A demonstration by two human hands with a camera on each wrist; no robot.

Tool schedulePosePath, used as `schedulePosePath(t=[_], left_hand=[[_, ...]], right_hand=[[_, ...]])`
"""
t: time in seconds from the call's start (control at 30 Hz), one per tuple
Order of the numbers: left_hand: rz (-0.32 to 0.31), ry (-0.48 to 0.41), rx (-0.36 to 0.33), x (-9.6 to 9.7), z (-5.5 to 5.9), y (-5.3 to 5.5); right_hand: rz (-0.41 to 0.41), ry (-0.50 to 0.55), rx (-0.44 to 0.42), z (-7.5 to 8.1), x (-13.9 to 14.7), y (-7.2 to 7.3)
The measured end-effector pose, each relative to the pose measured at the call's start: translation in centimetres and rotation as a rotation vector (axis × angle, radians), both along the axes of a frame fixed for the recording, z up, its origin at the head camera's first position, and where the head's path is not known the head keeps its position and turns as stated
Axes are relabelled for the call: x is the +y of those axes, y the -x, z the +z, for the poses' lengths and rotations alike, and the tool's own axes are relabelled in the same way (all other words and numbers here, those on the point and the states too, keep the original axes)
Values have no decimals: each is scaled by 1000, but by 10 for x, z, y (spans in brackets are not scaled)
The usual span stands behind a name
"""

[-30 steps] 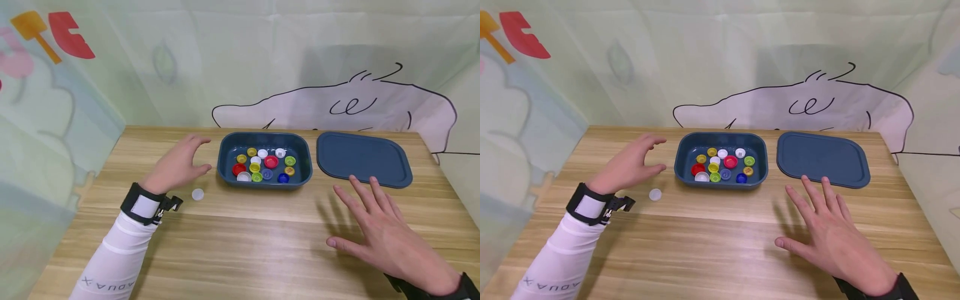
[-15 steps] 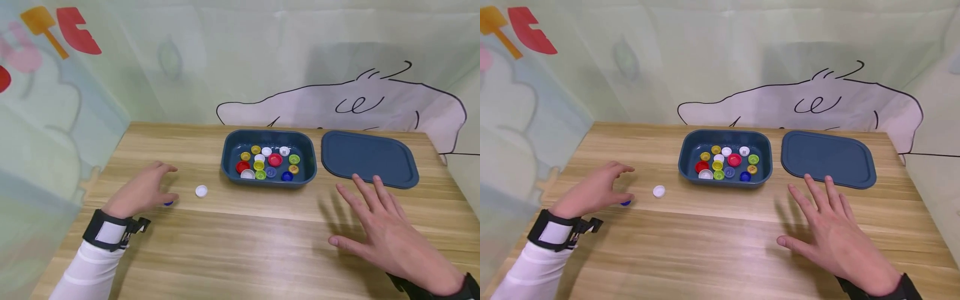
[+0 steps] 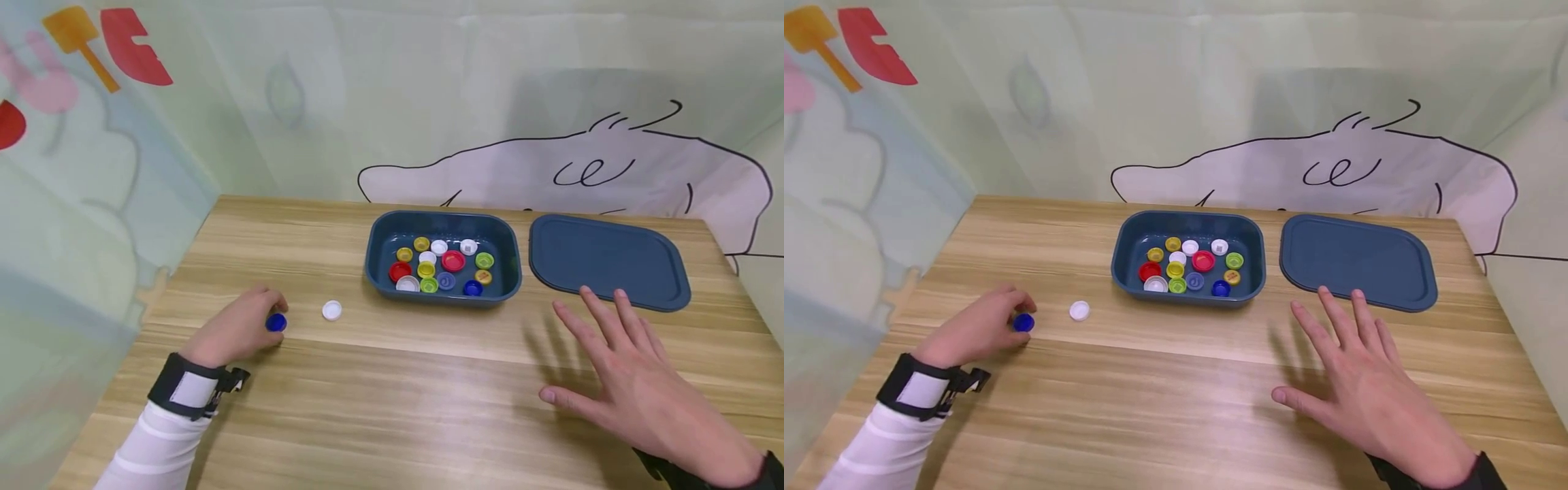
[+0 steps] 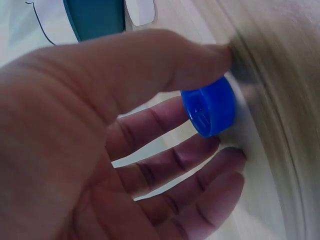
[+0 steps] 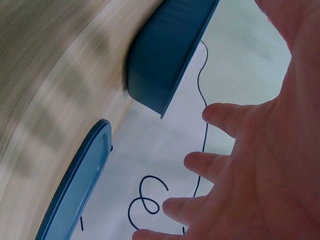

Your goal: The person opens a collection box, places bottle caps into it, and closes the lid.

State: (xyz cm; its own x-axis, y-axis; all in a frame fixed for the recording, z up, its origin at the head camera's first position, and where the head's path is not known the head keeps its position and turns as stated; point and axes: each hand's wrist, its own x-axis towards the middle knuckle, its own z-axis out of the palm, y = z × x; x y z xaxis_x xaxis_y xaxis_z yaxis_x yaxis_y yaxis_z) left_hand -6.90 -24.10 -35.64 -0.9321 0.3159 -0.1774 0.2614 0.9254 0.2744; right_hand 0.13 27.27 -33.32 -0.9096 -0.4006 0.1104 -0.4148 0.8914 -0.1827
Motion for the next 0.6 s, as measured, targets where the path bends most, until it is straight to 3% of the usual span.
schedulePosePath(t=[0.27, 0.4, 0.6], left_hand=[[-9, 3, -19, -1, 0, 4], [-16, -24, 45, 3, 8, 8], [-57, -92, 182, 18, 28, 22]], right_hand=[[-6, -10, -6, 0, 1, 0], [-11, -22, -13, 1, 1, 0], [-17, -22, -9, 3, 2, 0]])
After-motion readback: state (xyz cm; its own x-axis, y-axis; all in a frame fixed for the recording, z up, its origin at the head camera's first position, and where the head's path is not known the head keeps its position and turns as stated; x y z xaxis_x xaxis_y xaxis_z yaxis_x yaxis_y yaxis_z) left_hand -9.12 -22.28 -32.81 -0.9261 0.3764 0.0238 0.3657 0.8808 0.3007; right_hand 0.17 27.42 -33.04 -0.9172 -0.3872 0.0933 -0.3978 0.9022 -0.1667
